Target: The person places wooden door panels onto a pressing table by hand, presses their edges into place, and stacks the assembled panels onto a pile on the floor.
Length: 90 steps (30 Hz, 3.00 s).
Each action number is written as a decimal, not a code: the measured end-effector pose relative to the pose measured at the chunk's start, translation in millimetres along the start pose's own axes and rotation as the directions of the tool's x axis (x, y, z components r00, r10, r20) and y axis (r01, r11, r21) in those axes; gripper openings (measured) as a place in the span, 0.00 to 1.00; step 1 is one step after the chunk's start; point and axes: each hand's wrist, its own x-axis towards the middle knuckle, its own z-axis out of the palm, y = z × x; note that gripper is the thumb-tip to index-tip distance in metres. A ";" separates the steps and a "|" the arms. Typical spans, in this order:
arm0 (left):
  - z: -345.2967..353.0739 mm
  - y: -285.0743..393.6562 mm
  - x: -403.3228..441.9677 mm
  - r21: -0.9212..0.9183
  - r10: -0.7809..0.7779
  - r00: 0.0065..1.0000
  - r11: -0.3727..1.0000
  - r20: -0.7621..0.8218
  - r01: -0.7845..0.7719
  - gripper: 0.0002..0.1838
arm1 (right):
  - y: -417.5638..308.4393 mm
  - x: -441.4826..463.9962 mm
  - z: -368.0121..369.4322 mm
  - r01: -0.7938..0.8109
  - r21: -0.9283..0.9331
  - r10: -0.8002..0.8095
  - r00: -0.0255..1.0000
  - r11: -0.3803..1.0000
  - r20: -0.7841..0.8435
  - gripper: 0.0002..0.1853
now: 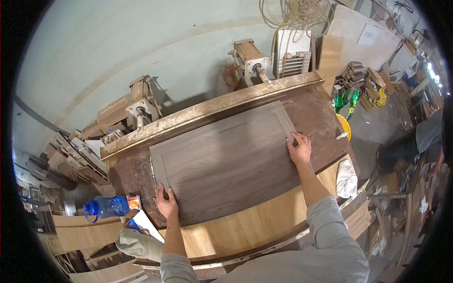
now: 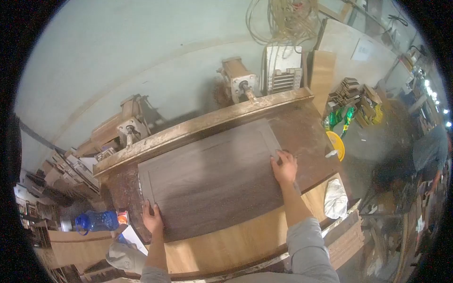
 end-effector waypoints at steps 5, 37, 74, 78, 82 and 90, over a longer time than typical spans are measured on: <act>-2.9 5.4 0.0 -0.005 0.029 1.000 1.000 -0.006 -0.029 0.27 | -1.4 0.3 -2.3 0.011 0.005 -0.011 1.000 1.000 -0.010 0.19; -6.5 -3.8 2.0 -0.012 0.000 1.000 1.000 -0.020 0.000 0.25 | -7.5 0.1 7.1 0.093 -0.093 -0.087 0.994 0.991 0.069 0.21; -353.5 -125.3 -434.8 -0.641 -0.524 0.847 -0.682 0.094 -0.351 0.39 | -89.3 -163.0 -255.6 -0.615 0.642 -0.384 0.514 0.458 0.767 0.38; -346.2 -142.6 -533.9 -0.671 -0.834 0.538 -0.470 0.124 -0.574 0.36 | -169.8 -204.1 -237.8 -0.595 0.571 -0.350 0.454 0.566 0.819 0.32; -350.3 -136.2 -620.7 -0.714 -0.982 0.184 -0.159 0.044 -0.681 0.27 | -233.7 -253.6 -201.3 -0.494 0.577 -0.517 0.268 0.651 0.813 0.31; -288.0 -113.8 -750.9 -0.729 -0.968 -0.031 -0.166 0.249 -0.664 0.27 | -311.6 -415.7 -182.3 -0.211 0.662 -0.681 -0.021 0.719 0.732 0.30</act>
